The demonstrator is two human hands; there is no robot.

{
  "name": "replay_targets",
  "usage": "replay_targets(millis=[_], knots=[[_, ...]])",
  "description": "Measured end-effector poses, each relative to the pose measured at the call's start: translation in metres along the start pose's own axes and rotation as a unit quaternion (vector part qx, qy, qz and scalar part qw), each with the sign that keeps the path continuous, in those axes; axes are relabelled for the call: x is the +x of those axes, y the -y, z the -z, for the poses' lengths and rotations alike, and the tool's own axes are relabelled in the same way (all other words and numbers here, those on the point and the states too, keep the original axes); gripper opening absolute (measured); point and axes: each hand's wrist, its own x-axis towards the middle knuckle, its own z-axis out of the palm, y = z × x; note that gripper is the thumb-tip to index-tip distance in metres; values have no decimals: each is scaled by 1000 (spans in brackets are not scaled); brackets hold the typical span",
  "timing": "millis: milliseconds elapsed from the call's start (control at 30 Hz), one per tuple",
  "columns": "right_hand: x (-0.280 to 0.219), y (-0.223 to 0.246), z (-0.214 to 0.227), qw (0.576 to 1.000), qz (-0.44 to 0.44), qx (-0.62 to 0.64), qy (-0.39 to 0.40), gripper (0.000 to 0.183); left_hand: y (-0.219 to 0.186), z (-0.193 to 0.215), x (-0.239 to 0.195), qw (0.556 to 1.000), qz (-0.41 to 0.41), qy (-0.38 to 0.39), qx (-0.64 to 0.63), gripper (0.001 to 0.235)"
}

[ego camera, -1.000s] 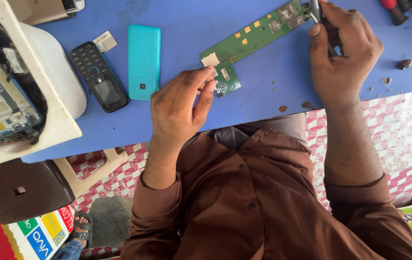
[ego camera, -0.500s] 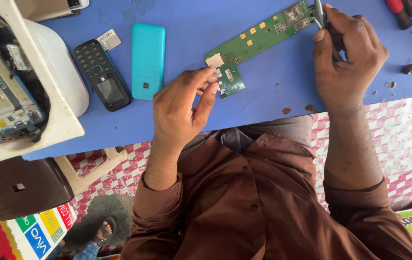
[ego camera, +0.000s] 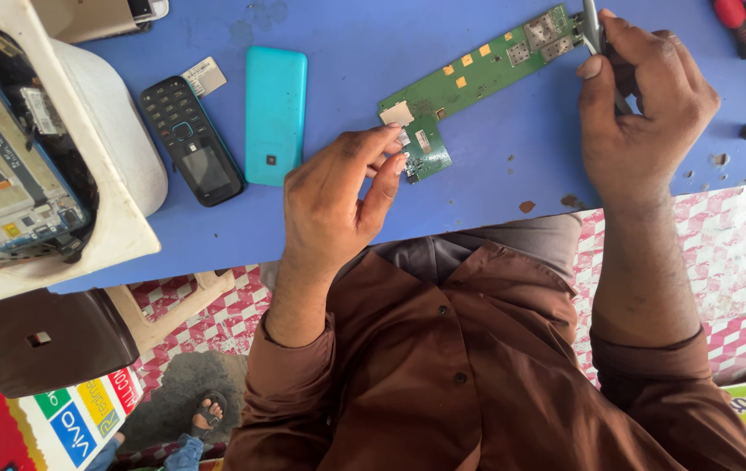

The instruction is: The person uses a toothbrush to scrub a green circuit board on a blue workbench. They repeatedly brush different areas of the board, occasionally pausing to adjust their grip or position the board.

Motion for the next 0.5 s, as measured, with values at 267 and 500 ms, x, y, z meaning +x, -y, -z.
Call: replay_targets(millis=[267, 500], knots=[[1, -1, 0, 1000, 1, 4, 4, 23, 4, -1, 1, 1000, -8, 10, 18, 23], [4, 1, -2, 1000, -7, 9, -3, 21, 2, 0, 6, 999, -19, 10, 27, 25]])
